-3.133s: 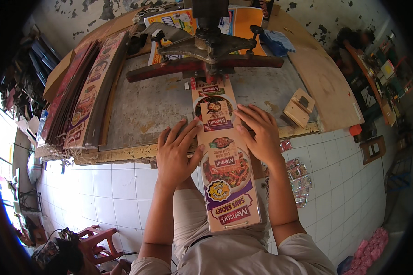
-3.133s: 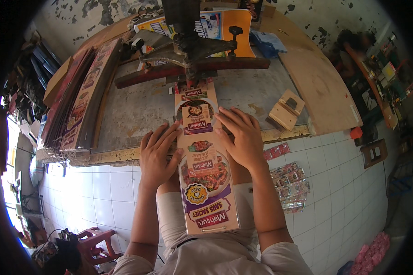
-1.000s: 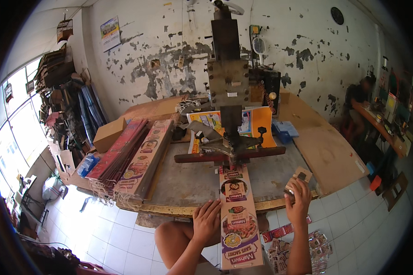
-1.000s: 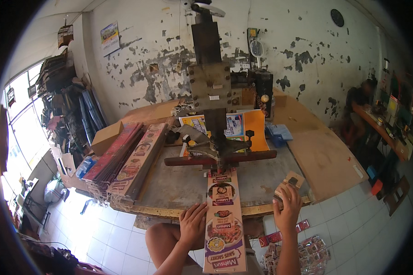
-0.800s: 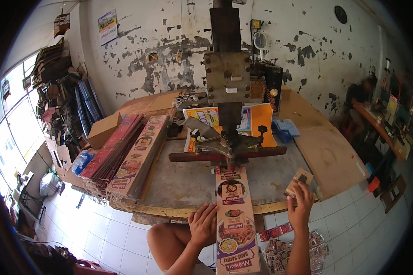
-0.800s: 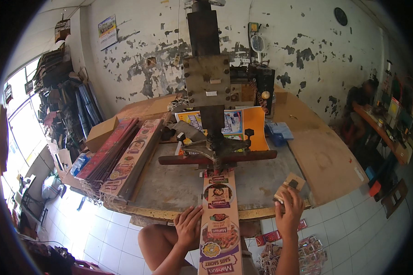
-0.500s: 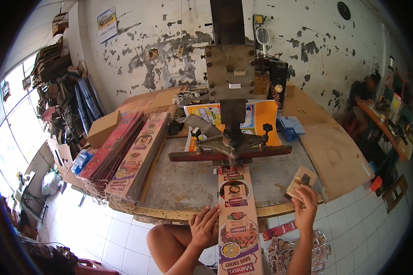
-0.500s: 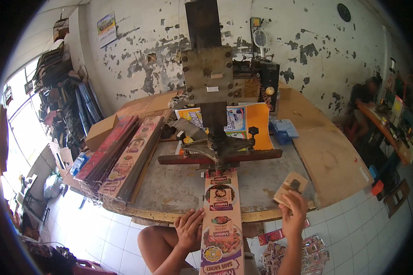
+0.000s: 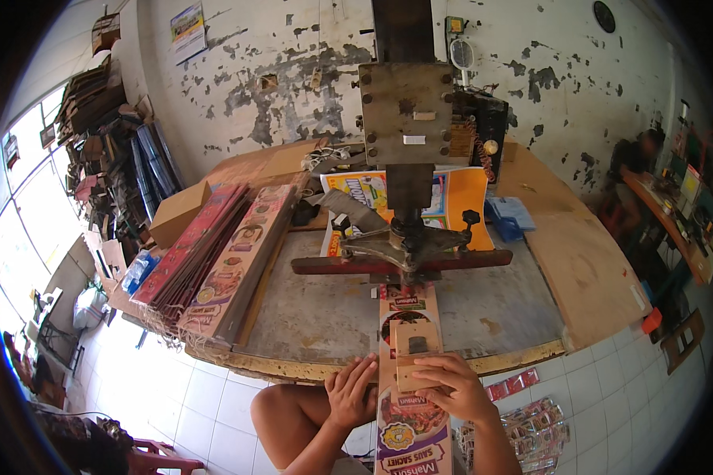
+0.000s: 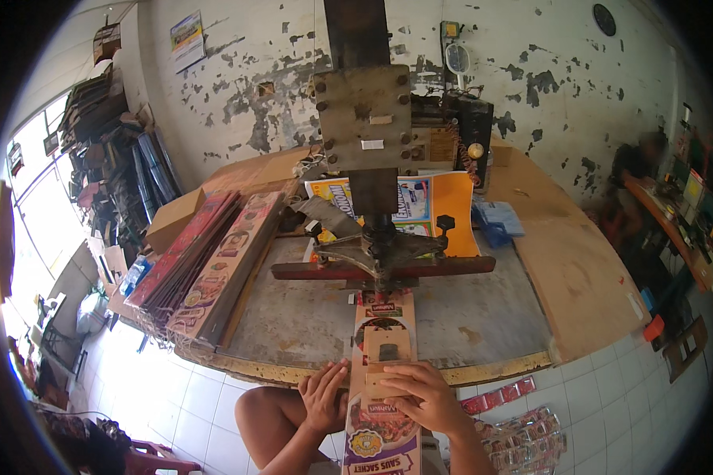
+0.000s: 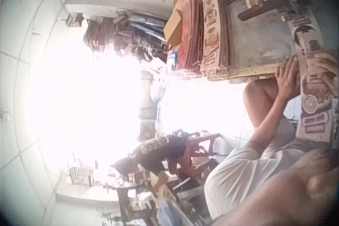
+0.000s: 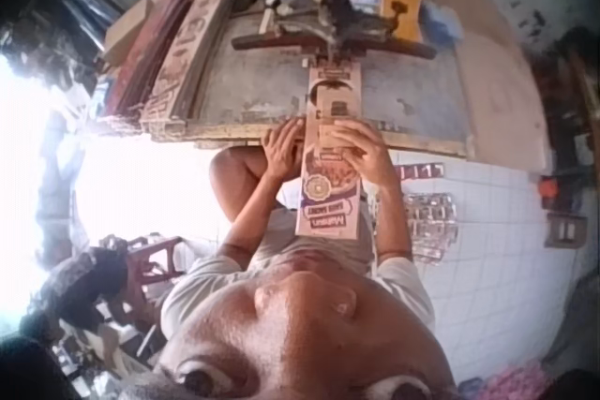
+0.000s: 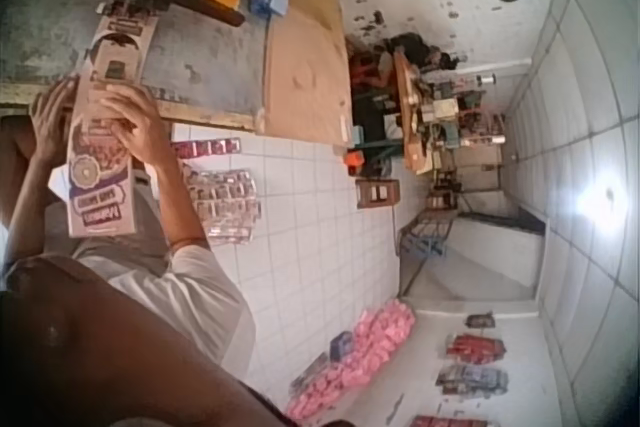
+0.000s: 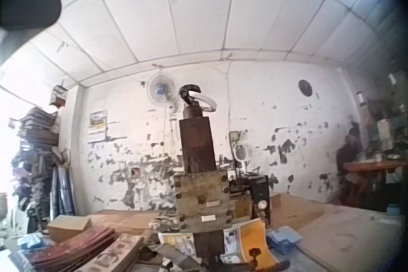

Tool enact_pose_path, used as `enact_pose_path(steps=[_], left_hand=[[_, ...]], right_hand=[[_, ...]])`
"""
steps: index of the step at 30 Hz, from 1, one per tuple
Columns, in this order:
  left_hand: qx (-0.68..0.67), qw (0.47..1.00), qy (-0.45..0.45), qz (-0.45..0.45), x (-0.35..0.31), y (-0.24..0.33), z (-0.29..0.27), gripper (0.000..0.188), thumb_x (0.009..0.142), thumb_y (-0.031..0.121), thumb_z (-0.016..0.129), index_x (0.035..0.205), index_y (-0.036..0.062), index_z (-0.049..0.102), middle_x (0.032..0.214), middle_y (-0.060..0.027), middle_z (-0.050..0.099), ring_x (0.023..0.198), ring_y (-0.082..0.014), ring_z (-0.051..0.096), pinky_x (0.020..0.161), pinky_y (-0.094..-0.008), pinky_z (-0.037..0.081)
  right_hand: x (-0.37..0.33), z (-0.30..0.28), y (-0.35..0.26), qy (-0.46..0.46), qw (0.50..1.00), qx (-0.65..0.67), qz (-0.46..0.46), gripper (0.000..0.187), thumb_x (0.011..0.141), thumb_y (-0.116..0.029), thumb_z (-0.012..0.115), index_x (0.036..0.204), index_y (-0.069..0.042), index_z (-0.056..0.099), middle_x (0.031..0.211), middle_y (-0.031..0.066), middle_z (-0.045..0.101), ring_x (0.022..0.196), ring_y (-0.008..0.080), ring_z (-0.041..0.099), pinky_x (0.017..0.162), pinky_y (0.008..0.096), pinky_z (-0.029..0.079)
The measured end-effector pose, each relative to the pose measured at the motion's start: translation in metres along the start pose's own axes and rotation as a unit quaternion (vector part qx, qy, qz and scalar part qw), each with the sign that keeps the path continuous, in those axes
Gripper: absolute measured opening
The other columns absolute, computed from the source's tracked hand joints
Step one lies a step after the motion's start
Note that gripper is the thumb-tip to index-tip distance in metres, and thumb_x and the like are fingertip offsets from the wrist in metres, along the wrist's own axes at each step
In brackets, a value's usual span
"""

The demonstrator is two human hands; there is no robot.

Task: The person folds food product labels by hand and applies a stamp to the back of each one using a wooden stamping block.

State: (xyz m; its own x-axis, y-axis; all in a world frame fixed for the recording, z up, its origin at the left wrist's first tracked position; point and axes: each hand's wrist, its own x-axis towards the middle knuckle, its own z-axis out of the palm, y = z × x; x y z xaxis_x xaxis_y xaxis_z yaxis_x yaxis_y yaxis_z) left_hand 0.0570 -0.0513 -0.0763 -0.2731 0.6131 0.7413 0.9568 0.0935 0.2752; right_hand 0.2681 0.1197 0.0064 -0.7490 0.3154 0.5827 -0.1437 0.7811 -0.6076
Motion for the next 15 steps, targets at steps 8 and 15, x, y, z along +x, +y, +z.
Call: enact_pose_path(steps=[8, 15], left_hand=[[0.038, 0.999, 0.015, 0.022, -0.004, -0.006, 0.007, 0.046, 0.094, 0.025, 0.066, 0.137, 0.0162, 0.079, 0.145, 0.0014, 0.078, 0.135, -0.0186, 0.066, 0.117, -0.0396, 0.033], [-0.02, 0.999, 0.035, 0.023, 0.003, -0.004, 0.006, 0.044, 0.096, 0.013, 0.056, 0.133, 0.0111, 0.08, 0.139, -0.0047, 0.081, 0.129, -0.0232, 0.072, 0.116, -0.0392, 0.036]], right_hand=[[-0.011, -0.024, 0.021, 0.104, 0.984, -0.143, 0.015, 0.035, 0.102, -0.03, 0.077, 0.129, -0.007, 0.08, 0.142, 0.009, 0.073, 0.131, 0.0324, 0.067, 0.114, 0.0546, 0.044], [-0.014, -0.018, 0.032, 0.179, 0.955, -0.229, 0.055, 0.042, 0.107, -0.033, 0.073, 0.138, -0.006, 0.074, 0.145, 0.0122, 0.069, 0.141, 0.0381, 0.058, 0.12, 0.055, 0.041]])
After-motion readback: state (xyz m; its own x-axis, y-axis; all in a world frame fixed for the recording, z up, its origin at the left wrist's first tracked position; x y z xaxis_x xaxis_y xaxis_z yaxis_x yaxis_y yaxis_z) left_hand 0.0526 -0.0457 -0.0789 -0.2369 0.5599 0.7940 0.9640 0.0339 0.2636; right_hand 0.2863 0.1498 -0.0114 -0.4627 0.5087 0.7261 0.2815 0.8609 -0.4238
